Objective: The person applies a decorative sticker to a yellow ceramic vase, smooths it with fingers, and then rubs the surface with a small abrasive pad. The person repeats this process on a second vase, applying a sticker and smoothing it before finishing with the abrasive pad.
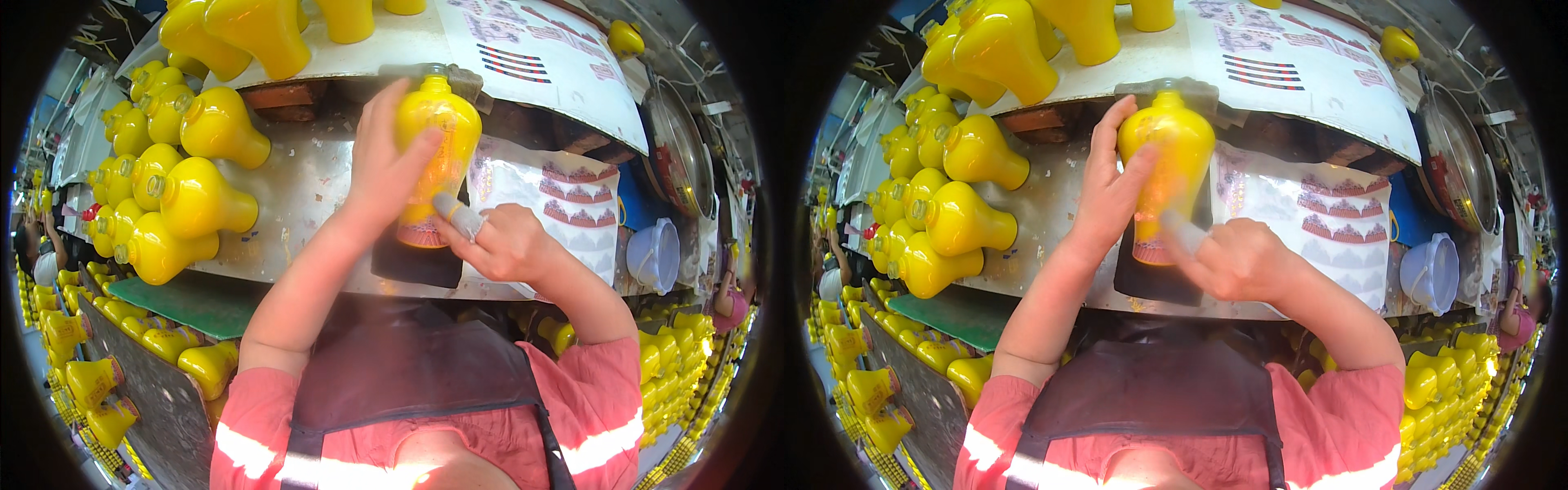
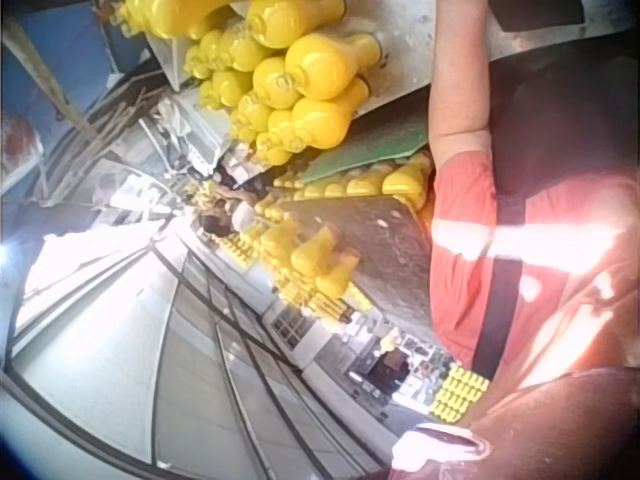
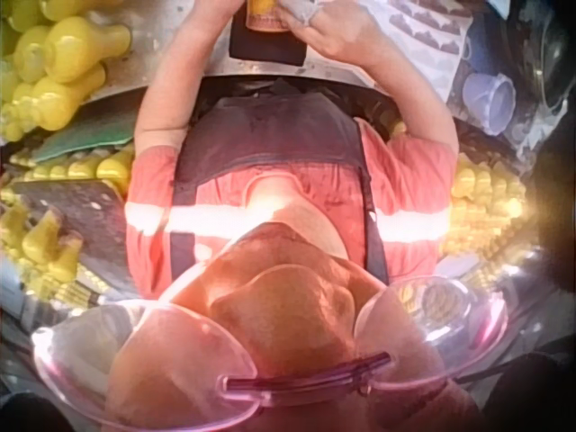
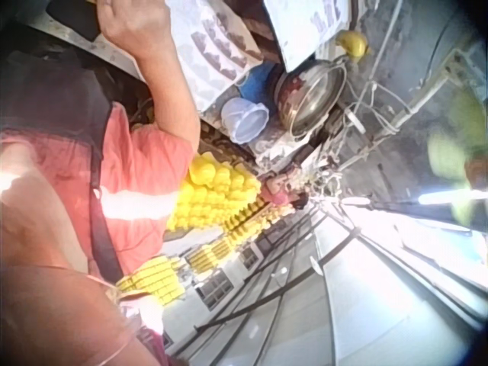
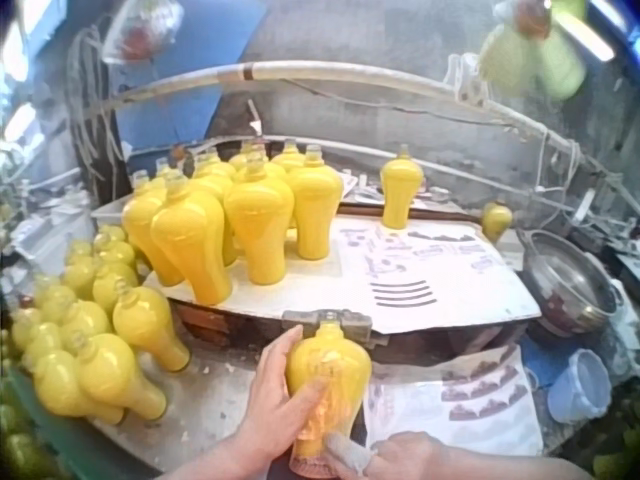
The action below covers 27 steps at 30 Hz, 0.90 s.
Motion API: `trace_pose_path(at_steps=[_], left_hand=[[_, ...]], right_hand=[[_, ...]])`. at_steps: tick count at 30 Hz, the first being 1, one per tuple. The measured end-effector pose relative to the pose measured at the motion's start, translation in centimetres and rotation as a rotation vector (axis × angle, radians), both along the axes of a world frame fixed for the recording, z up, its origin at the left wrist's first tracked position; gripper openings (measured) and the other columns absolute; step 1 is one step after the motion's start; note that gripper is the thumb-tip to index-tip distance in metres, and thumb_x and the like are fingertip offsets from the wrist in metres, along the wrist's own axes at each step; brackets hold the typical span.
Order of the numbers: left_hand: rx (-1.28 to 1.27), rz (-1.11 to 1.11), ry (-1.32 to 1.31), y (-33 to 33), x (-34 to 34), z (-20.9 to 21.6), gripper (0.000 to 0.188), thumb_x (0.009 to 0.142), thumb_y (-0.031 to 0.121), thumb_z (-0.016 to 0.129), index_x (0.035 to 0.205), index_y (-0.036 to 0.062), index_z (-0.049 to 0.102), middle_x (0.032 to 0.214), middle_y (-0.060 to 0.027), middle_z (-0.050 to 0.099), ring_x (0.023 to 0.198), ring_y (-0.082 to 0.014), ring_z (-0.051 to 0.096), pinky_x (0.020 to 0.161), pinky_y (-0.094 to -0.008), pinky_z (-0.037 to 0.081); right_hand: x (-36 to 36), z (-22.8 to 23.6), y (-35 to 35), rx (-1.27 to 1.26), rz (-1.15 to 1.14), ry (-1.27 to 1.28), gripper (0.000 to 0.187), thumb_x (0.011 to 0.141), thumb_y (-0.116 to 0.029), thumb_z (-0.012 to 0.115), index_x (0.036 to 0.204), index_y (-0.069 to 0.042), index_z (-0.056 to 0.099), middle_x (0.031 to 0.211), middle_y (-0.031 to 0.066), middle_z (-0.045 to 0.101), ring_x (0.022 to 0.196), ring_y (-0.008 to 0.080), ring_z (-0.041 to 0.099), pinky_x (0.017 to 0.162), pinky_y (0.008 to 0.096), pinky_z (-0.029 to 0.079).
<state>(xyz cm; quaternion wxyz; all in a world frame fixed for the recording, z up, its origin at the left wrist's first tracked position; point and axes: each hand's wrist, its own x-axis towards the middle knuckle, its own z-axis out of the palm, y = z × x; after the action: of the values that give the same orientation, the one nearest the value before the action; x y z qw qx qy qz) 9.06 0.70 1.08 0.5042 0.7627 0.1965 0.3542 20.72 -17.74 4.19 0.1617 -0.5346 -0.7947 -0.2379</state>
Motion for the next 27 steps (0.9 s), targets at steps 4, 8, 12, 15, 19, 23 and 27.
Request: trace_pose_path(at_steps=[4, 8, 12, 15, 19, 23, 27], left_hand=[[0.041, -0.034, -0.034, -0.4, -1.5, -1.0, 0.077, 0.094, 0.035, 0.066, 0.157, 0.0032, 0.034, 0.158, -0.0244, 0.036, 0.145, -0.043, 0.035, 0.122, -0.0487, 0.027], [0.39, -0.005, -0.045, -0.3, -2.0, -0.9, 0.08, 0.094, 0.039, 0.067, 0.157, 0.0033, 0.034, 0.159, -0.0249, 0.032, 0.146, -0.0455, 0.032, 0.123, -0.0517, 0.025], [0.638, 0.004, 0.206, 0.0, -1.7, -0.2, 0.079, 0.094, 0.046, 0.066, 0.155, 0.0048, 0.037, 0.156, -0.0263, 0.036, 0.143, -0.0478, 0.035, 0.12, -0.0543, 0.028], [0.599, 0.008, 0.163, 0.1, -1.5, 0.0, 0.078, 0.094, 0.049, 0.066, 0.153, 0.0063, 0.04, 0.153, -0.0264, 0.039, 0.14, -0.0482, 0.038, 0.118, -0.0553, 0.031], [0.622, 0.0, 0.079, 0.4, -1.2, -0.1, 0.078, 0.093, 0.05, 0.067, 0.152, 0.0065, 0.041, 0.151, -0.0259, 0.042, 0.138, -0.0473, 0.04, 0.117, -0.0557, 0.033], [0.648, -0.035, 0.125, 0.9, -0.8, -0.1, 0.079, 0.093, 0.049, 0.066, 0.154, 0.0061, 0.039, 0.152, -0.026, 0.042, 0.138, -0.0479, 0.041, 0.118, -0.0552, 0.032], [0.424, -0.086, 0.069, 1.1, -1.8, -0.7, 0.086, 0.093, 0.047, 0.065, 0.159, 0.0037, 0.031, 0.158, -0.0263, 0.037, 0.146, -0.0454, 0.037, 0.121, -0.0492, 0.031]], right_hand=[[0.5, 1.1, 0.3, -0.024, -0.147, 0.25, 0.038, 0.085, -0.011, 0.077, 0.123, -0.013, 0.075, 0.126, 0.0167, 0.071, 0.058, 0.0188, 0.06, 0.051, 0.0282, 0.049], [1.6, 2.3, 3.2, -0.048, -0.299, 0.52, 0.04, 0.088, -0.017, 0.077, 0.128, -0.014, 0.073, 0.118, 0.0185, 0.071, 0.071, 0.0272, 0.069, 0.064, 0.0346, 0.055], [2.1, 3.0, 5.5, -0.135, -0.398, 0.696, 0.037, 0.092, -0.027, 0.071, 0.128, -0.017, 0.072, 0.1, 0.0169, 0.068, 0.069, 0.0321, 0.065, 0.065, 0.0392, 0.054], [2.1, 3.5, 5.5, -0.214, -0.44, 1.003, 0.035, 0.095, -0.025, 0.068, 0.128, -0.016, 0.072, 0.103, 0.0176, 0.068, 0.072, 0.031, 0.065, 0.067, 0.037, 0.053], [1.6, 3.1, 5.0, -0.192, -0.393, 0.896, 0.037, 0.095, -0.026, 0.068, 0.132, -0.019, 0.07, 0.106, 0.018, 0.066, 0.077, 0.0318, 0.067, 0.07, 0.0389, 0.055], [1.9, 2.2, 5.1, -0.189, -0.458, 0.651, 0.05, 0.094, -0.031, 0.069, 0.143, -0.024, 0.061, 0.104, 0.0189, 0.064, 0.079, 0.0348, 0.068, 0.07, 0.0408, 0.055], [2.3, 1.7, 4.4, -0.319, -0.487, 1.007, 0.06, 0.094, -0.033, 0.069, 0.15, -0.018, 0.054, 0.107, 0.0193, 0.064, 0.077, 0.03, 0.067, 0.073, 0.0379, 0.054]])
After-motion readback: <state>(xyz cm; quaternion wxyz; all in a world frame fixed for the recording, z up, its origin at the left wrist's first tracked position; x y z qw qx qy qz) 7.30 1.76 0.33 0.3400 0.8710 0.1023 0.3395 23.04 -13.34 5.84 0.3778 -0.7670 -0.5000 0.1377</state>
